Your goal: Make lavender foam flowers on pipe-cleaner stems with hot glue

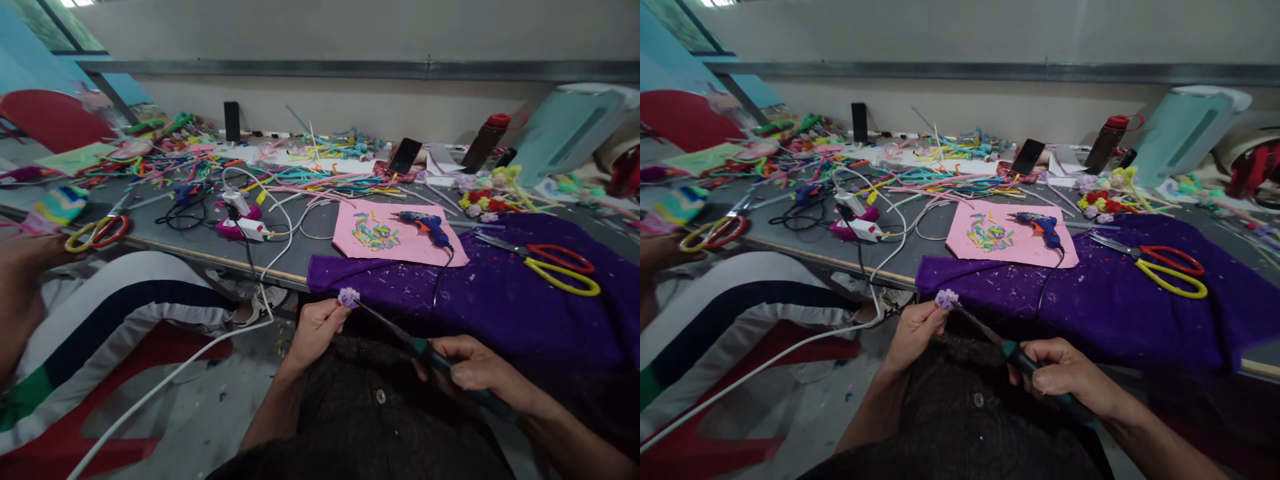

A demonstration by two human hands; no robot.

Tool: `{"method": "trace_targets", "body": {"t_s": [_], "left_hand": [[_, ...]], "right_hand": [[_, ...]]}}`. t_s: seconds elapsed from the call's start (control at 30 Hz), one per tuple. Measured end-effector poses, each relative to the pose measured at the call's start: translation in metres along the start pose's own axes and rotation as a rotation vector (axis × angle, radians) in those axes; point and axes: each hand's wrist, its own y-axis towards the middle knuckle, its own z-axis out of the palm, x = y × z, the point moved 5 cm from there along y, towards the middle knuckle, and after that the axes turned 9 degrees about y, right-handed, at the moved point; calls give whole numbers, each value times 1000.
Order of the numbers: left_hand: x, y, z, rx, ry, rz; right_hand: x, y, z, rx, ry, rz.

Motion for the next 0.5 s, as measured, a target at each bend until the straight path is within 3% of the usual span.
{"method": "trace_targets", "body": {"t_s": [0.07,0.2,0.5], "left_hand": [[-2,0,0,-1,-7,7],[0,2,0,-6,-55,-28],[20,-1,8,97,-397,-289]], "right_hand": [[1,2,0,14,-4,0],[13,3,3,31,-192,-148],[28,-10,10,-43,-671,-325]]}}
